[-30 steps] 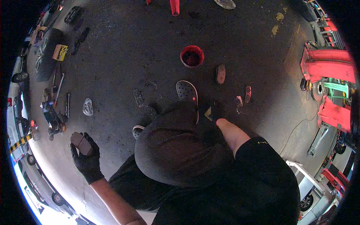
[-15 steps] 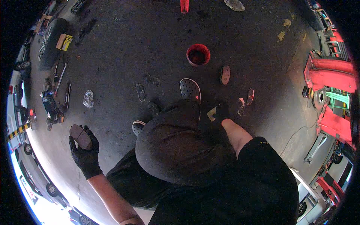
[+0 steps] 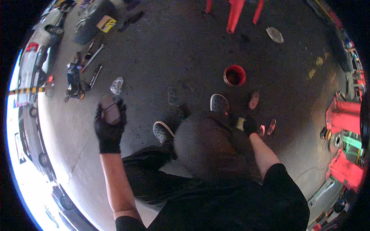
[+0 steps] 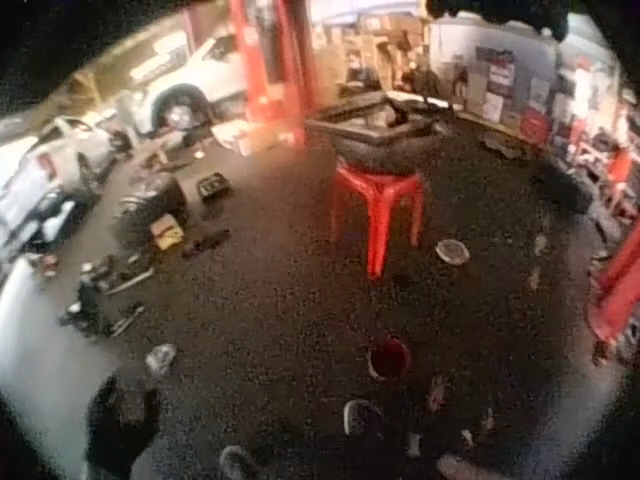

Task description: Applying lubricant or cleaner to automotive brake pads before installation.

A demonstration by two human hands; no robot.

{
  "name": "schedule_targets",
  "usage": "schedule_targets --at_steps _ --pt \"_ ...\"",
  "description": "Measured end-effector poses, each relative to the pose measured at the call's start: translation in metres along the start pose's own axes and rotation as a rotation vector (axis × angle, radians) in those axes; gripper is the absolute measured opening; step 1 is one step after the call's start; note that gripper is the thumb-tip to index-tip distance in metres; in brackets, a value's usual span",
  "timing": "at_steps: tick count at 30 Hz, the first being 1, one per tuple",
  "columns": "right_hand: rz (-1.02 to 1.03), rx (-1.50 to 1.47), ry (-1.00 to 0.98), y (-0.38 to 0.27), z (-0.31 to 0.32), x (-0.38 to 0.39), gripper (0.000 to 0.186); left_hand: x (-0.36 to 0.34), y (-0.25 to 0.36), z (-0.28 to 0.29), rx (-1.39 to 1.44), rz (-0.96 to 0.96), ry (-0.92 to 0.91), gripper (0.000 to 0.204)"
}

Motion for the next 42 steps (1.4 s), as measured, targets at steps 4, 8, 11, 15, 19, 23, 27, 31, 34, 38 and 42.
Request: schedule_targets --at_steps 4,8,11,15,19,23,27,31,34,38,42 --pt "0.159 -0.825 0.492 -0.050 0.218 -0.072 0.043 -0.003 -0.033 -0.047 -0.047 0.051 -0.370 0.052" --pt "0.566 -1.265 0.336 -0.243 0.457 -0.014 0.033 0.016 -0.038 -0.068 -0.035 0.149 -0.626 0.067" --pt "0.899 -1.046 0.304 -0.340 0.557 0.063 0.031 0.022 -0.052 -0.089 -0.032 0.120 -0.706 0.075" --pt "1.185 -0.998 0.284 -0.435 0.550 0.111 0.030 0.055 -0.060 -0.109 0.113 0.175 -0.715 0.069" --pt "1.197 -0.810 0.408 -0.468 0.514 0.131 0.029 0.055 -0.049 -0.095 0.085 -0.004 -0.544 0.043" --pt "1.452 -0.480 0.745 -0.483 0.504 0.169 0.057 0.055 -0.032 -0.066 -0.239 -0.426 -0.342 0.034" --pt "1.493 -0.400 0.566 -0.496 0.479 0.167 0.064 0.037 -0.042 -0.045 -0.125 -0.146 -0.327 0.032" --pt "1.492 -0.363 0.433 -0.500 0.462 0.156 0.068 0.038 -0.033 -0.045 0.105 -0.098 -0.382 0.037" --pt "1.463 -0.511 0.393 -0.488 0.471 0.143 0.060 0.042 -0.036 -0.044 0.128 0.095 -0.494 0.040" --pt "1.415 -0.615 0.583 -0.483 0.501 0.132 0.050 0.041 -0.030 -0.045 0.096 -0.022 -0.576 0.039" --pt "1.414 -0.429 0.664 -0.479 0.478 0.128 0.055 0.050 -0.039 -0.052 0.108 0.027 -0.384 0.044"
Point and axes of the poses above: each hand's wrist, its own x-axis away from the middle knuckle, its own z-axis out of the back of the hand, y = z × x, the point moved 7 cm from there along -x, towards the middle knuckle, and after that the axes turned 12 degrees about y, right-handed, at the moved point
